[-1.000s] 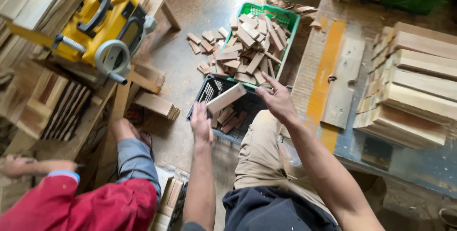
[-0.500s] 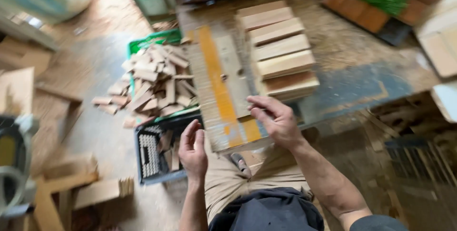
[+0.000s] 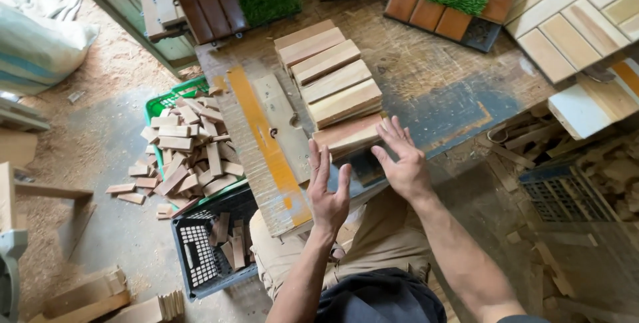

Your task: The person picks up small rectangular wooden blocks from a green basket and stacks them neatly on a workbench. They arrange the blocks into organized piles, occasionally adjusting the alignment of the stack.

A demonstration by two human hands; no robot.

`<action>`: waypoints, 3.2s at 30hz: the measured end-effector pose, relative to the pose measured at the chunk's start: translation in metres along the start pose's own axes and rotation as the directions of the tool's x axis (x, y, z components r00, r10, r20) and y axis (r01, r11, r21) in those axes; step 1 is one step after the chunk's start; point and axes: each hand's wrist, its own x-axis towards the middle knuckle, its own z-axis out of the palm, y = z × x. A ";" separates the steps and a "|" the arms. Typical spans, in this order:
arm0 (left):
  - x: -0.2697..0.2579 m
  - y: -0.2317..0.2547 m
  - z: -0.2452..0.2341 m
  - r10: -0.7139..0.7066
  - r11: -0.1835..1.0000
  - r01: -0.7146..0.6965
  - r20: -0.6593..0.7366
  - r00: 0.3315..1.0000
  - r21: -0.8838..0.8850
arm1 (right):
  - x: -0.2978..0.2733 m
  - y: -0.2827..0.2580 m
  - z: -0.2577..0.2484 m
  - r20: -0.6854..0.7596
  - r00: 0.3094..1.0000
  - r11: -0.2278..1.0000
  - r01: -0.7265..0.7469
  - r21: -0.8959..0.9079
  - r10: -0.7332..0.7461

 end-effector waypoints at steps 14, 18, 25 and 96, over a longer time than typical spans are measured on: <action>-0.011 -0.064 -0.172 0.041 0.997 -0.001 -0.540 0.841 0.074 | -0.010 -0.097 0.138 -0.029 0.988 0.870 0.150 0.470 -0.155; -0.027 -0.109 -0.185 -0.022 0.985 0.119 -0.586 0.810 0.127 | -0.016 -0.081 0.156 0.131 0.982 0.915 0.076 0.396 -0.139; -0.021 -0.144 -0.158 -0.276 0.930 0.358 -0.484 0.830 0.085 | -0.023 -0.026 0.176 0.299 0.871 0.893 0.436 -0.110 -0.389; 0.124 -0.178 -0.152 -0.461 0.780 0.419 -0.028 0.887 0.465 | 0.123 -0.070 0.247 0.563 0.822 0.963 0.081 -0.257 0.081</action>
